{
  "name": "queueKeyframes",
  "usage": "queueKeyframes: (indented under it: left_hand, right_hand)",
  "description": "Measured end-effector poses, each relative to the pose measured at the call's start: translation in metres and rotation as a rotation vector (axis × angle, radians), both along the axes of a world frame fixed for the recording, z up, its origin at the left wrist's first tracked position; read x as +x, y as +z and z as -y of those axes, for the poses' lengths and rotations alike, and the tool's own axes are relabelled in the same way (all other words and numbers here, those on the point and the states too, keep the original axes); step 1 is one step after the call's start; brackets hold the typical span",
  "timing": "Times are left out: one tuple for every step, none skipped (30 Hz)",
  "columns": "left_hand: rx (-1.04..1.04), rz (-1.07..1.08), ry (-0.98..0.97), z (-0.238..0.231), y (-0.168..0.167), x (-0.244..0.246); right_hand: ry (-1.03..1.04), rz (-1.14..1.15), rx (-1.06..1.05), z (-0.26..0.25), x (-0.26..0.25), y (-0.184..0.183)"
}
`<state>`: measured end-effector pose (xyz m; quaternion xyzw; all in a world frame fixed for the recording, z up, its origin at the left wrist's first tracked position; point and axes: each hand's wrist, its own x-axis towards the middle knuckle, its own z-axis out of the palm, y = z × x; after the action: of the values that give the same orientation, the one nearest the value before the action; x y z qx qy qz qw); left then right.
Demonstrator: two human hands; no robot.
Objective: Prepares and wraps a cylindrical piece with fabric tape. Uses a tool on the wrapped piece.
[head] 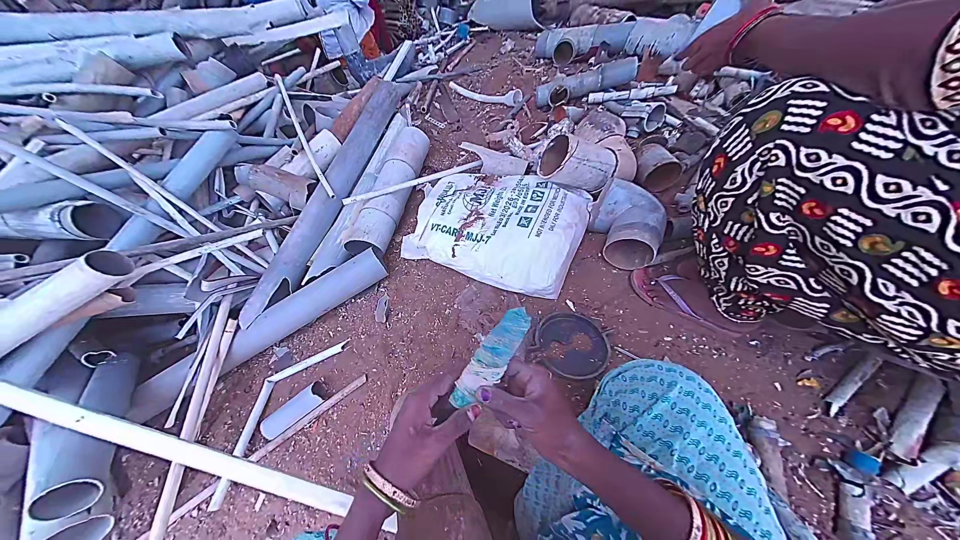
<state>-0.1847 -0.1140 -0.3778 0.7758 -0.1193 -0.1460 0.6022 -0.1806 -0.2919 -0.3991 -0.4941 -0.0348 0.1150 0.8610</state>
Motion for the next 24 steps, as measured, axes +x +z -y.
queueKeyframes:
  left_hand:
    - [-0.111, -0.101, -0.017, 0.0, 0.002, 0.0]
    - [-0.195, -0.199, -0.032, 0.0, 0.002, -0.001]
    - [-0.236, -0.255, -0.042, 0.001, 0.002, -0.002]
    - [-0.236, -0.259, -0.04, 0.001, 0.002, -0.002]
    - [-0.203, -0.225, -0.019, 0.002, 0.001, -0.003]
    - [-0.161, -0.176, 0.018, 0.002, -0.001, -0.003]
    - [-0.124, -0.134, 0.06, 0.002, -0.003, -0.002]
    - [-0.089, -0.104, 0.11, 0.003, -0.004, -0.001]
    - [-0.053, -0.076, 0.158, 0.003, -0.004, 0.0]
    - [-0.005, -0.052, 0.194, 0.003, -0.004, 0.001]
    - [0.062, -0.023, 0.212, 0.002, -0.003, 0.002]
    - [0.146, 0.008, 0.214, 0.002, -0.003, 0.002]
    - [0.238, 0.036, 0.209, 0.002, -0.003, 0.002]
    - [0.314, 0.054, 0.207, 0.004, -0.003, 0.001]
    - [0.372, 0.074, 0.212, 0.006, -0.005, 0.001]
    - [0.432, 0.1, 0.219, 0.008, -0.007, 0.0]
    - [0.511, 0.116, 0.216, 0.01, -0.007, -0.001]
    - [0.6, 0.111, 0.196, 0.012, -0.005, -0.002]
    - [0.705, 0.084, 0.16, 0.015, -0.001, -0.002]
    - [0.833, 0.031, 0.107, 0.021, 0.006, -0.002]
    - [0.971, -0.05, 0.04, 0.027, 0.012, 0.0]
    - [1.098, -0.114, -0.021, 0.032, 0.014, 0.002]
    - [1.205, -0.164, -0.08, 0.037, 0.014, 0.004]
    - [1.269, -0.196, -0.135, 0.04, 0.012, 0.005]
  right_hand:
    - [0.023, 0.03, 0.004, -0.001, 0.0, -0.001]
    - [0.035, 0.059, 0.001, -0.002, 0.0, -0.004]
    - [0.039, 0.078, -0.002, -0.002, 0.001, -0.006]
    - [0.042, 0.086, -0.009, -0.002, 0.003, -0.008]
    - [0.049, 0.084, -0.034, 0.0, 0.005, -0.009]
    - [0.056, 0.075, -0.061, 0.002, 0.007, -0.01]
    - [0.071, 0.063, -0.1, 0.005, 0.009, -0.012]
    - [0.088, 0.05, -0.14, 0.008, 0.01, -0.014]
    - [0.104, 0.038, -0.172, 0.01, 0.011, -0.016]
    - [0.117, 0.038, -0.205, 0.011, 0.011, -0.017]
    - [0.123, 0.061, -0.248, 0.011, 0.01, -0.017]
    - [0.124, 0.11, -0.309, 0.01, 0.009, -0.016]
    - [0.121, 0.181, -0.385, 0.009, 0.006, -0.014]
    - [0.11, 0.264, -0.471, 0.007, 0.004, -0.013]
    - [0.103, 0.34, -0.56, 0.006, 0.002, -0.012]
    - [0.1, 0.402, -0.651, 0.004, -0.001, -0.011]
    - [0.09, 0.457, -0.733, 0.002, -0.003, -0.012]
    - [0.089, 0.498, -0.8, 0.001, -0.004, -0.012]
    - [0.096, 0.528, -0.855, -0.001, -0.004, -0.012]
    - [0.124, 0.539, -0.902, -0.001, -0.005, -0.011]
    - [0.166, 0.543, -0.946, 0.0, -0.006, -0.009]
    - [0.218, 0.554, -1.0, 0.001, -0.007, -0.006]
    - [0.283, 0.566, -1.067, 0.002, -0.008, -0.001]
    - [0.322, 0.603, -1.132, 0.003, -0.01, 0.002]
